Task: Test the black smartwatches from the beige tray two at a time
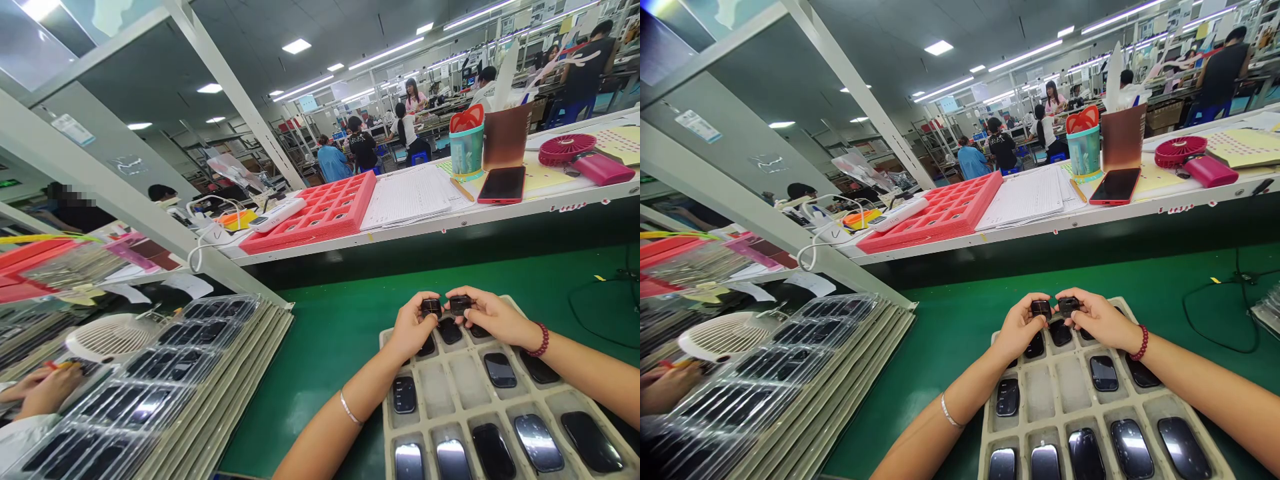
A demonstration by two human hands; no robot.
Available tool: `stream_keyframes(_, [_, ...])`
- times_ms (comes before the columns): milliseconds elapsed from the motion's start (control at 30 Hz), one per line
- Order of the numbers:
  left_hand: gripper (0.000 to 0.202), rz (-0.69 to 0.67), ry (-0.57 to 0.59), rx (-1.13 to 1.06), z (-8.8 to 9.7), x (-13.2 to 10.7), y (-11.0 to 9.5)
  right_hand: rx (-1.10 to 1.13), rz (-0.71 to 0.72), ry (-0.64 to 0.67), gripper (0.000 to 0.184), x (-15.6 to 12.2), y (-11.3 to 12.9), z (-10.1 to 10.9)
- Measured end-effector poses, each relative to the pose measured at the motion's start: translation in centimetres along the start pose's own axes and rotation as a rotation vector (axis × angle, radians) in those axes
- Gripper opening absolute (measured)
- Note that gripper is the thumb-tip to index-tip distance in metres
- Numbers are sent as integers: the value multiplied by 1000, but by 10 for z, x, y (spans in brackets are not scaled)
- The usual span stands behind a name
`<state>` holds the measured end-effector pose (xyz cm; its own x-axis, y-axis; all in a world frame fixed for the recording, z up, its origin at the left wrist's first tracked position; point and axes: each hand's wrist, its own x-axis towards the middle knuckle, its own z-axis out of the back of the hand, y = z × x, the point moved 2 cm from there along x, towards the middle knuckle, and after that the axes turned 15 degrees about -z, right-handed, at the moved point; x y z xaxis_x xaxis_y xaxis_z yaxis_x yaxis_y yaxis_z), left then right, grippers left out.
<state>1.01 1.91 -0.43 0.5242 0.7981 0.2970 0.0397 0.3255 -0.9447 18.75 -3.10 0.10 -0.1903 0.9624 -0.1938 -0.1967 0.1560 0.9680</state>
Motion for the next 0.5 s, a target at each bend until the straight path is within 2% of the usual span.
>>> stream_keyframes(333, [26, -13, -20, -4, 2, 1, -3, -28, 37, 62, 39, -2, -3, -3])
stream_keyframes(500, [34, -10, -36, 13, 2, 1, -4, -46, 34, 36, 37, 0, -6, 0])
